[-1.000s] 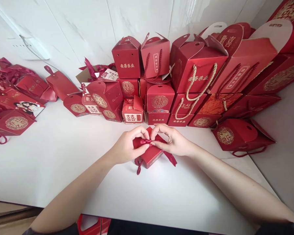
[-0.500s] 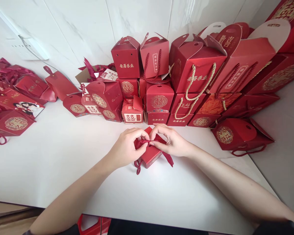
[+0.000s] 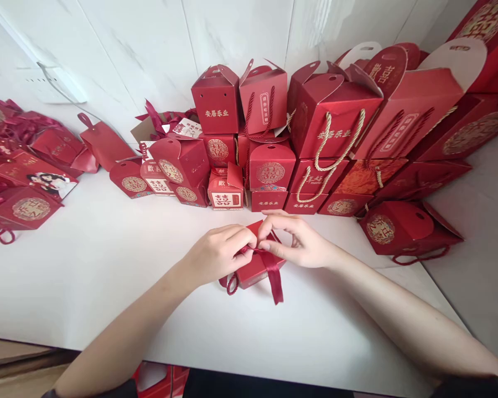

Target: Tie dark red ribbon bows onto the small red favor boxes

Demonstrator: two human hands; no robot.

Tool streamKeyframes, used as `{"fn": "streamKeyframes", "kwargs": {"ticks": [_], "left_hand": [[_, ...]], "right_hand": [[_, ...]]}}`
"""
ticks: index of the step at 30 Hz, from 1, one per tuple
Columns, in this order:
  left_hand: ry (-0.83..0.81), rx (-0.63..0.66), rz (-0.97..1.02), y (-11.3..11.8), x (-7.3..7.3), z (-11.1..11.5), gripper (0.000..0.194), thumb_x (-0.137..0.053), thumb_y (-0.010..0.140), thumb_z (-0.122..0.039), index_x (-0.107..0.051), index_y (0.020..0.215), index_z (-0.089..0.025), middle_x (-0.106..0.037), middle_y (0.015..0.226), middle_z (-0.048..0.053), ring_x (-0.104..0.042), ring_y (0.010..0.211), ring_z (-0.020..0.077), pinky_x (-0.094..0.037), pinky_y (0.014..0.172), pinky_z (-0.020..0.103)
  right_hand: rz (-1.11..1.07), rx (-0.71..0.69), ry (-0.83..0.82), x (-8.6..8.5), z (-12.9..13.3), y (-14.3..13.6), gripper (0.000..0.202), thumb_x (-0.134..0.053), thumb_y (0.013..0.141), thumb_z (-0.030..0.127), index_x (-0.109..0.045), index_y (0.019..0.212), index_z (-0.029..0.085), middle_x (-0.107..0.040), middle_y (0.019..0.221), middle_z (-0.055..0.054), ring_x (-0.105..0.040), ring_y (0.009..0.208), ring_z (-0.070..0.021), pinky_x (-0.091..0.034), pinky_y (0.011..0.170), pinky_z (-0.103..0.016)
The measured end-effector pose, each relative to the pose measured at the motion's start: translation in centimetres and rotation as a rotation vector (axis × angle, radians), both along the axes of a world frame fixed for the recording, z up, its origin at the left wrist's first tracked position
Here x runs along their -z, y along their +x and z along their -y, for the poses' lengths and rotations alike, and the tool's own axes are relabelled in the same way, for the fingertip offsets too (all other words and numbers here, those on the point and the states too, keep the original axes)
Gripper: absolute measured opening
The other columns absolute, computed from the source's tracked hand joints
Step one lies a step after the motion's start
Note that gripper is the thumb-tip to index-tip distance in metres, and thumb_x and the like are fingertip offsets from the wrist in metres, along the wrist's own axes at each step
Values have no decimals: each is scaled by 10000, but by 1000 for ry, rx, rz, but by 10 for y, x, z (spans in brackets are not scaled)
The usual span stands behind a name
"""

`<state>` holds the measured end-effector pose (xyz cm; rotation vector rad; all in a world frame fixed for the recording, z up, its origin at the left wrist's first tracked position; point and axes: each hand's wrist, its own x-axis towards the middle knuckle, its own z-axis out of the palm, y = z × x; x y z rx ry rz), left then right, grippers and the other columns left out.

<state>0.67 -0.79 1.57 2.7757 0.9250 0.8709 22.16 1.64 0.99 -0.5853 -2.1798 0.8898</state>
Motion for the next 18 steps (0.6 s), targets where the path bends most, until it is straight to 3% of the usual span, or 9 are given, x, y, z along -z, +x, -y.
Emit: {"fn": "streamKeyframes", "kwargs": {"ticks": [3,7,12,18], "left_hand": [[34,86,9,-5,1,-4,144,-509,848,-58,-518,811,-197,-626,752,-20,-557,669,102,-457,659,223],[78,70,24,-5,4,-4,144,-527,840,-52,-518,812,-193,-635,784,-9,-584,709,105,-476,677,221],[111,50,42,-1,4,-2,150,-514,848,-55,-515,791,-193,-625,819,9,-589,743,103,-488,700,210],[14,53,45,-1,3,0,164,-514,856,-38,-493,799,-190,-602,802,0,-570,739,99,-472,706,212]], "right_hand": [[61,91,-59,-4,1,2,100,-559,917,231,-641,864,208,-639,1045,-58,-579,1022,-190,-453,934,-374],[157,116,-145,-3,2,1,86,-606,882,241,-691,873,232,-521,1349,-67,-453,1295,-236,-362,1074,-452],[175,121,-209,-3,4,0,85,-632,859,248,-708,895,243,-454,1459,-50,-403,1360,-234,-309,1121,-464],[150,148,-251,-4,5,-1,67,-646,838,252,-705,839,219,-472,1455,-73,-374,1391,-235,-307,1122,-445]]}}
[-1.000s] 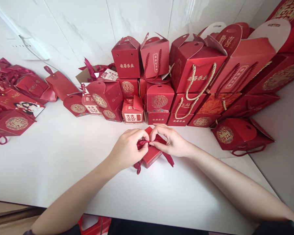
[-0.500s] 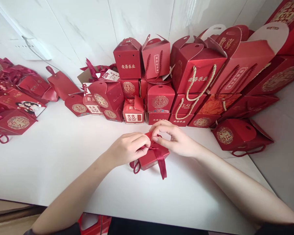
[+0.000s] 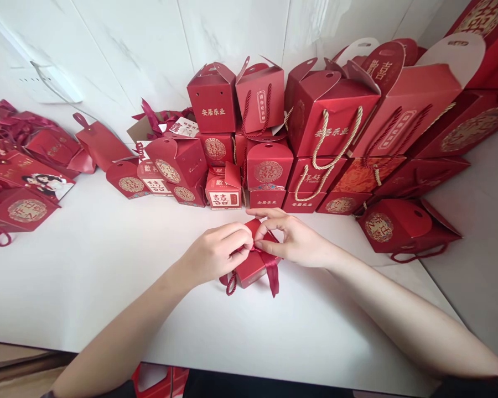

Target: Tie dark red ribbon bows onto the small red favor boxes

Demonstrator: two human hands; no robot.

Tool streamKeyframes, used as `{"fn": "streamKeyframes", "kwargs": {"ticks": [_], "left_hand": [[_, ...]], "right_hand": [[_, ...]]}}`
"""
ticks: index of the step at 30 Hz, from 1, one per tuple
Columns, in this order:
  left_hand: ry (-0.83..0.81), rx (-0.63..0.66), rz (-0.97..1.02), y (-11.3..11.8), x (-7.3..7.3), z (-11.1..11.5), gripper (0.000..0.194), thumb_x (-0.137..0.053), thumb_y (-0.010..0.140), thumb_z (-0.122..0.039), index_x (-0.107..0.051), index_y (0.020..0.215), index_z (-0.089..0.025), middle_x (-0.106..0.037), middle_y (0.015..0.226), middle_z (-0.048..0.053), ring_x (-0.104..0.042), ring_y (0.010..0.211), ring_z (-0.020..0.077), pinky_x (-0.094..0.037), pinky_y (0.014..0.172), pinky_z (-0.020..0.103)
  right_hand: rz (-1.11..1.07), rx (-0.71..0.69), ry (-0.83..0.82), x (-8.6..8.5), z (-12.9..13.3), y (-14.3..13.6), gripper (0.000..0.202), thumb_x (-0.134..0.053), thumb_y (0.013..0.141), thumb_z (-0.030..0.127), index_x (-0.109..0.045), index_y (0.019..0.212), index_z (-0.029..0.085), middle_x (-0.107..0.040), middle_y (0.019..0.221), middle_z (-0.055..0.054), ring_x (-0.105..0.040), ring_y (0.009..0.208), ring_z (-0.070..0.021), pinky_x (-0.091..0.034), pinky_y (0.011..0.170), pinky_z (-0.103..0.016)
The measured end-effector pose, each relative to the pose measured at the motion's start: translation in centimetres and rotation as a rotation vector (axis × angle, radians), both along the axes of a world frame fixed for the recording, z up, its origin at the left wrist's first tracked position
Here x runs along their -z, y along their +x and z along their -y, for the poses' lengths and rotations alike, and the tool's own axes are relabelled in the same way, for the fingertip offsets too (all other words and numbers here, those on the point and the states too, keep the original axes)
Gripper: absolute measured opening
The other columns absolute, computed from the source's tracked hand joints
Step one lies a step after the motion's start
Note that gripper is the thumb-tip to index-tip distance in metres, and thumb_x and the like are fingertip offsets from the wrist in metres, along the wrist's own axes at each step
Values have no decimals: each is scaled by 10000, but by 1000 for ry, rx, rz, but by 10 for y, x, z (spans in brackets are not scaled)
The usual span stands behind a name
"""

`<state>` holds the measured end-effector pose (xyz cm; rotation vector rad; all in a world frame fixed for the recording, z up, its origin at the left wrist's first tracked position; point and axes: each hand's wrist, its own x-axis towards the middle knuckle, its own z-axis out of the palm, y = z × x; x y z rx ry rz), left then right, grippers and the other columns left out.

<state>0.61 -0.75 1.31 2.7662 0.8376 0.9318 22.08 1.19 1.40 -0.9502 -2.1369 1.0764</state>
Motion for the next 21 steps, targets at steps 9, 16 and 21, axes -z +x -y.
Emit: {"fn": "streamKeyframes", "kwargs": {"ticks": [9,16,21], "left_hand": [[-54,11,-6,-2,-1,0,174,-500,850,-21,-490,802,-187,-581,785,-3,-531,700,98,-451,667,218],[-22,26,-1,-1,-1,0,169,-499,856,-28,-499,797,-186,-588,786,6,-554,717,109,-462,681,227],[-61,19,-21,-2,-3,1,150,-503,867,-46,-513,811,-185,-600,802,6,-562,729,109,-461,675,224]], "right_hand": [[-62,26,52,1,-2,-2,114,-570,858,143,-628,784,207,-562,1318,-72,-439,1333,-210,-339,1086,-426],[-54,-70,-121,3,-2,-4,143,-547,913,235,-650,816,216,-646,1173,-76,-305,1431,-196,-307,1117,-410],[-99,-40,-92,4,-2,-4,112,-594,848,157,-640,764,216,-672,1131,-63,-331,1420,-195,-306,1114,-403]]}}
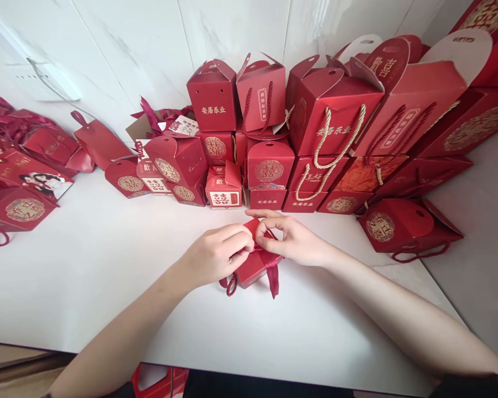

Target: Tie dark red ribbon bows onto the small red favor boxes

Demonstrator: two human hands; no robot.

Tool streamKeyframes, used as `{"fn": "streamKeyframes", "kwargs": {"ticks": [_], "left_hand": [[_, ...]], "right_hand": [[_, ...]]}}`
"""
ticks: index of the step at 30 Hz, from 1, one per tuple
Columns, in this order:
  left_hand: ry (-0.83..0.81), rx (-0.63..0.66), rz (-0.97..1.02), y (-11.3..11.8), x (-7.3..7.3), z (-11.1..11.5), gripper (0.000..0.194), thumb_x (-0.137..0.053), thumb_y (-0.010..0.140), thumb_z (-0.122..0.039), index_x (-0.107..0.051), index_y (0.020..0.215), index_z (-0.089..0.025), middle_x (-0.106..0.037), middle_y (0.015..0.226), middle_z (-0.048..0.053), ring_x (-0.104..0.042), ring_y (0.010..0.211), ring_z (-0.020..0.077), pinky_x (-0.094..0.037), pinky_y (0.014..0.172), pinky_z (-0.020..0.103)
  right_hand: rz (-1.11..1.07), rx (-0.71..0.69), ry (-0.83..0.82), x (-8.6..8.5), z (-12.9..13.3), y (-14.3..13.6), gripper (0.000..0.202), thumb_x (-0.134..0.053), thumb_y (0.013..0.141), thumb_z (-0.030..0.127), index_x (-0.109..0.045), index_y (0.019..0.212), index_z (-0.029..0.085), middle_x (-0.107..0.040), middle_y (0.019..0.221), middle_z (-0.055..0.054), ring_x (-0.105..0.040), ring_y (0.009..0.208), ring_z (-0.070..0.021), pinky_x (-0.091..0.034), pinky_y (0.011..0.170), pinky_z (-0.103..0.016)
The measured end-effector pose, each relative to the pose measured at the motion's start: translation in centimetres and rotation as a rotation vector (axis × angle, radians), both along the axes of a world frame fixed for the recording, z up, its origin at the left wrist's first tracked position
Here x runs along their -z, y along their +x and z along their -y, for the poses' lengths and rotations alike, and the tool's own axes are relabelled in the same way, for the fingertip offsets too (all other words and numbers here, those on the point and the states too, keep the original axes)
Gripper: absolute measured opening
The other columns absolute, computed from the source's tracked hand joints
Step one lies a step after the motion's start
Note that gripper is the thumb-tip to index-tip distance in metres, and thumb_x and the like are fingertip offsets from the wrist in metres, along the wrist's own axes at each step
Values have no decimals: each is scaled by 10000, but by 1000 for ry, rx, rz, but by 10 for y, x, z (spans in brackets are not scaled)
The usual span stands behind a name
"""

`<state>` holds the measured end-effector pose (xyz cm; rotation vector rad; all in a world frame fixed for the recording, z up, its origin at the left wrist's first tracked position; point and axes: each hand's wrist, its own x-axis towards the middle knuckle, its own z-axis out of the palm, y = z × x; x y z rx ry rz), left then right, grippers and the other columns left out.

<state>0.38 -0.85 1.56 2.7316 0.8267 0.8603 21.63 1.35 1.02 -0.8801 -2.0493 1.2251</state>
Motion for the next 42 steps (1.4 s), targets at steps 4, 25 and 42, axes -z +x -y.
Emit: {"fn": "streamKeyframes", "kwargs": {"ticks": [4,25,42], "left_hand": [[-35,-11,2,-1,0,1,144,-514,867,-49,-526,827,-187,-618,819,1,-569,742,100,-465,690,212],[-204,-127,27,-3,-10,2,101,-606,840,-156,-525,891,-189,-604,836,5,-549,719,115,-460,669,244],[-381,-214,-67,-17,-23,1,133,-683,804,-289,-682,903,-201,-626,783,6,-555,692,125,-470,620,242]], "right_hand": [[-32,33,78,1,0,0,117,-574,871,165,-626,777,209,-618,1252,-68,-370,1394,-209,-326,1096,-415],[-134,-161,-144,7,-11,4,127,-655,874,328,-670,844,206,-675,1108,-68,-375,1389,-203,-312,1108,-397],[-85,-104,-179,3,-8,4,69,-652,863,241,-671,827,186,-575,1312,-99,-385,1381,-228,-333,1070,-396]]}}
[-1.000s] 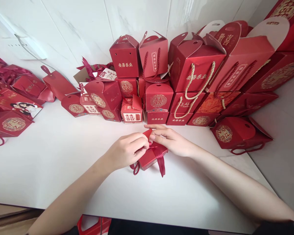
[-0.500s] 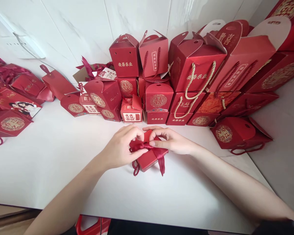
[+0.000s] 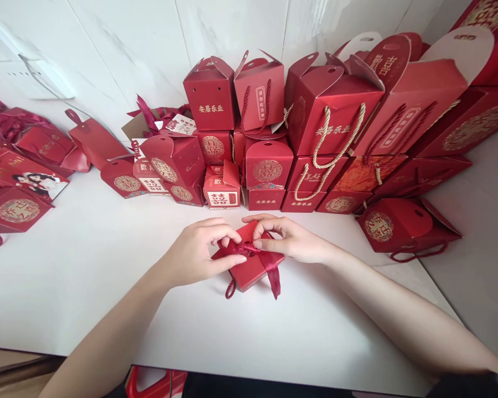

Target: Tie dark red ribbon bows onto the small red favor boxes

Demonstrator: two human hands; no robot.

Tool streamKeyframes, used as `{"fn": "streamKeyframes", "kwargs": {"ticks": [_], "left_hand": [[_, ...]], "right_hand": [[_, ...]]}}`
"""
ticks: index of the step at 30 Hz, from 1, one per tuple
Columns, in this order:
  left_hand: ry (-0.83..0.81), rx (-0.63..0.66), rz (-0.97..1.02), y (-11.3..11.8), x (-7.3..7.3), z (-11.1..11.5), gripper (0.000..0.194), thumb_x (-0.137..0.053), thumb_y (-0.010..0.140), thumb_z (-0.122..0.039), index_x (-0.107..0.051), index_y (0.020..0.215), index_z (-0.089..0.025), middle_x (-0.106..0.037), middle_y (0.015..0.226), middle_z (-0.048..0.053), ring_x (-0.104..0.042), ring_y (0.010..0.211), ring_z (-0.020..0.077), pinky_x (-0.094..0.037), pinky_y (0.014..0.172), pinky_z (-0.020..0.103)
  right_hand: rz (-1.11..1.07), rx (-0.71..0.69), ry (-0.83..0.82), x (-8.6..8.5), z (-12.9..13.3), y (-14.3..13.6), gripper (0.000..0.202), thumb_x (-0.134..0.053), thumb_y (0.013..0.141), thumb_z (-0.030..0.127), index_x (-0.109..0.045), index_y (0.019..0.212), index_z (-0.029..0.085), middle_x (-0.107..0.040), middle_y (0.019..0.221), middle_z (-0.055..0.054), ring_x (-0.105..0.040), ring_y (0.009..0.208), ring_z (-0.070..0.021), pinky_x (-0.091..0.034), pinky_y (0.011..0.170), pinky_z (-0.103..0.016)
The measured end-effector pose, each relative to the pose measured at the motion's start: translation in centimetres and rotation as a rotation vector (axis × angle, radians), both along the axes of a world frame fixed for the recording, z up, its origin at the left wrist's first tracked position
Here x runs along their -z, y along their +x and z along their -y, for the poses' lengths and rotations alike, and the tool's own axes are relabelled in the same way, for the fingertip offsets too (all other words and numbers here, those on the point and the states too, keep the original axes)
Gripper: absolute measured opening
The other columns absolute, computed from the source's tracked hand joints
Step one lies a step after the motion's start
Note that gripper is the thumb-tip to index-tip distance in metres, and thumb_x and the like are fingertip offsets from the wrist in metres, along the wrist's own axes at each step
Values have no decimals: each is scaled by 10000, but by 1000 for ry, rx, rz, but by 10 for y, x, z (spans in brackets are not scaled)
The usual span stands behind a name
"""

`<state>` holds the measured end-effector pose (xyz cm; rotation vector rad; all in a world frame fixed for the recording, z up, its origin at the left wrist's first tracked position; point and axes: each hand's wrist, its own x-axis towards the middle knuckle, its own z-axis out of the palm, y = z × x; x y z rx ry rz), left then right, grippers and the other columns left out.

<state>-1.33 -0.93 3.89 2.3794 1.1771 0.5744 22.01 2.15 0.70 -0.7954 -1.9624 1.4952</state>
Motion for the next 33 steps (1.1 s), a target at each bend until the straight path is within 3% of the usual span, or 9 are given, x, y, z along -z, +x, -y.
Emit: {"fn": "streamKeyframes", "kwargs": {"ticks": [4,11,21,25,33], "left_hand": [[7,33,28,1,7,-1,78,-660,821,-222,-674,893,-199,-634,814,12,-563,699,118,-466,613,235],[198,83,72,0,11,-3,72,-611,876,-216,-676,851,-197,-655,781,12,-559,694,121,-454,655,257],[101,173,-75,-4,3,0,123,-507,911,-176,-582,813,-182,-583,741,-4,-491,646,111,-399,632,249],[100,183,-137,-7,0,0,135,-492,926,-198,-562,811,-188,-555,734,-10,-466,637,112,-375,630,253],[182,224,-222,-11,-4,-3,187,-438,951,-188,-568,817,-188,-534,721,3,-461,635,130,-375,637,269]], "right_hand": [[-5,-4,-2,0,0,0,66,-642,864,226,-667,819,185,-603,1269,-100,-381,1382,-226,-342,1059,-396],[13,-1,0,-4,1,0,84,-627,863,227,-655,793,191,-620,1227,-90,-399,1366,-237,-354,1043,-402],[151,101,-69,-10,0,8,146,-568,818,206,-535,675,199,-580,1284,-59,-474,1295,-263,-375,1028,-407],[211,136,0,-14,3,11,174,-539,813,194,-494,646,208,-641,1121,-57,-490,1278,-263,-382,1011,-401],[354,273,132,-19,5,14,139,-544,765,150,-492,648,205,-607,1296,-41,-552,1196,-261,-400,970,-384]]}}
